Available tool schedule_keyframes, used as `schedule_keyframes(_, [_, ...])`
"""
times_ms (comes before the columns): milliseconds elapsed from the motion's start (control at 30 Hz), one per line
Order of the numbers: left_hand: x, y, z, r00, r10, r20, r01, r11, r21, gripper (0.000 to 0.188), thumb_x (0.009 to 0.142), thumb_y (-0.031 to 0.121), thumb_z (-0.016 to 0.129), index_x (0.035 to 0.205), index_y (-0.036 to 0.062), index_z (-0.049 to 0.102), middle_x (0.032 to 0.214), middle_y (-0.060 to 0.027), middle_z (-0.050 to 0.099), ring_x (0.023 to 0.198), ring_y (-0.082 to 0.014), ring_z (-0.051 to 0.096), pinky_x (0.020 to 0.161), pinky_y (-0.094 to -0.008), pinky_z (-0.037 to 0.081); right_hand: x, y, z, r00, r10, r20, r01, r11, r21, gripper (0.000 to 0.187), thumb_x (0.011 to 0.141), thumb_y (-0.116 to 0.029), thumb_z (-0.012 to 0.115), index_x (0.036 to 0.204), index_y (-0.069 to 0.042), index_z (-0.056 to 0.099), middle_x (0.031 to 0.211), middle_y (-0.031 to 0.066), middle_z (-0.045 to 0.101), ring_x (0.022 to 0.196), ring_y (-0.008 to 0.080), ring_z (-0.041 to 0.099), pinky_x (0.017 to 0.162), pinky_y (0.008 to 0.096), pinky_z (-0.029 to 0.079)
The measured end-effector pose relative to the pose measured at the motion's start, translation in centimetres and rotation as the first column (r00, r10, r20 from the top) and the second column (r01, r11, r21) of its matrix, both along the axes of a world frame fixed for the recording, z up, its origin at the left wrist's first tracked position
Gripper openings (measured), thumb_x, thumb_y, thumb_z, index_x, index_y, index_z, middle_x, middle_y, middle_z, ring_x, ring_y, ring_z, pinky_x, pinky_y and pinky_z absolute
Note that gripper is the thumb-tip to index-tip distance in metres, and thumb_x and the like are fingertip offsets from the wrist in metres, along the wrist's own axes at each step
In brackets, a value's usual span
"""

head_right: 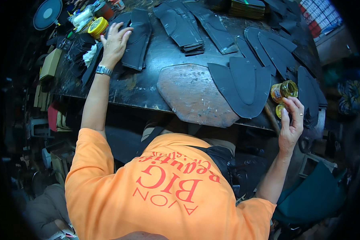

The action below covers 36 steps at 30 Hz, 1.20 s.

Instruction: The person repeatedly picks up black leather pieces from a workbench, opens a small jar of yellow adhesive, and applies the adhesive to the edges of the pieces. They handle the pieces one at a time, occasionally stacking them, and continue the process throughout the clip.

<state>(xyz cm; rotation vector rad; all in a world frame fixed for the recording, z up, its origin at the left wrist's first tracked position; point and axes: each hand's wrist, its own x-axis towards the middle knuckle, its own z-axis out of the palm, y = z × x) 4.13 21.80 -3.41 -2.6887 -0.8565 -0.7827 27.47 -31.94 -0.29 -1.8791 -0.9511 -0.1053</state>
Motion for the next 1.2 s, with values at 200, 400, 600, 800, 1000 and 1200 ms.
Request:
schedule_keyframes(200, [7.2, -4.2, 2.4, 0.837, -0.541, -0.082, 0.5, 0.818, -0.284, 0.034, 0.1, 0.021, 0.06, 0.134, 0.0177, 0.061, 0.149, -0.007, 0.049, 0.141, -0.0255, 0.042, 0.117, -0.0479, 0.03, 1.3, 0.6, 1.5, 1.0, -0.014, 0.017, 0.014, 0.999, 0.029, 0.021, 0.102, -0.007, 0.052, 0.115, -0.001, 0.068, 0.126, 0.0085, 0.058, 0.12, 0.0189, 0.055, 0.105, 0.0317, 0.04])
schedule_keyframes(400, [14.5, -6.1, 1.8, 0.707, -0.51, -0.491, 0.465, 0.857, -0.222, 0.06, 0.091, 0.016, 0.068, 0.147, 0.0213, 0.046, 0.156, -0.0052, 0.041, 0.148, -0.0238, 0.033, 0.119, -0.0607, 0.022, 4.1, 1.0, 1.9, 0.994, -0.104, -0.02, 0.104, 0.994, 0.025, 0.047, 0.109, -0.037, 0.041, 0.106, -0.003, 0.074, 0.123, 0.008, 0.061, 0.116, 0.0206, 0.055, 0.101, 0.0335, 0.04])
schedule_keyframes(600, [15.8, -4.7, 3.8, 0.657, -0.572, -0.49, 0.514, 0.816, -0.264, 0.06, 0.078, 0.014, 0.081, 0.134, 0.0185, 0.058, 0.135, -0.0039, 0.058, 0.133, -0.0255, 0.048, 0.115, -0.0523, 0.033, 7.5, 0.7, 1.8, 0.924, -0.229, 0.307, 0.319, 0.903, -0.286, 0.052, 0.103, -0.05, 0.047, 0.097, -0.011, 0.08, 0.125, 0.0139, 0.064, 0.127, 0.0319, 0.048, 0.108, 0.0427, 0.037])
schedule_keyframes(800, [15.0, -3.9, 2.9, 0.693, -0.684, -0.228, 0.547, 0.705, -0.451, 0.046, 0.08, 0.008, 0.078, 0.122, 0.0141, 0.063, 0.127, -0.004, 0.062, 0.124, -0.0261, 0.054, 0.111, -0.0394, 0.04, 8.7, 1.6, 0.2, 0.822, -0.108, 0.56, 0.402, 0.806, -0.435, 0.054, 0.102, -0.053, 0.047, 0.091, -0.013, 0.082, 0.122, 0.0149, 0.066, 0.127, 0.0339, 0.049, 0.106, 0.0452, 0.039])
schedule_keyframes(1000, [14.9, -2.8, 2.7, 0.677, -0.632, -0.378, 0.535, 0.775, -0.337, 0.046, 0.08, 0.01, 0.078, 0.122, 0.0167, 0.061, 0.128, -0.0019, 0.062, 0.126, -0.0249, 0.053, 0.114, -0.0455, 0.034, 7.6, 1.1, 1.9, 0.796, -0.324, 0.511, 0.393, 0.919, -0.029, 0.035, 0.099, -0.039, 0.059, 0.109, -0.011, 0.077, 0.127, 0.0146, 0.062, 0.119, 0.0308, 0.054, 0.102, 0.0402, 0.044])
schedule_keyframes(1200, [14.4, -3.3, 2.4, 0.691, -0.672, -0.266, 0.567, 0.733, -0.377, 0.046, 0.08, 0.013, 0.08, 0.121, 0.0164, 0.061, 0.121, -0.0031, 0.063, 0.12, -0.0251, 0.054, 0.111, -0.0428, 0.034, 3.6, 1.1, 0.4, 0.831, -0.279, 0.481, 0.456, 0.837, -0.302, 0.032, 0.091, -0.016, 0.064, 0.119, -0.003, 0.07, 0.131, 0.0176, 0.058, 0.119, 0.0344, 0.055, 0.102, 0.0416, 0.045])
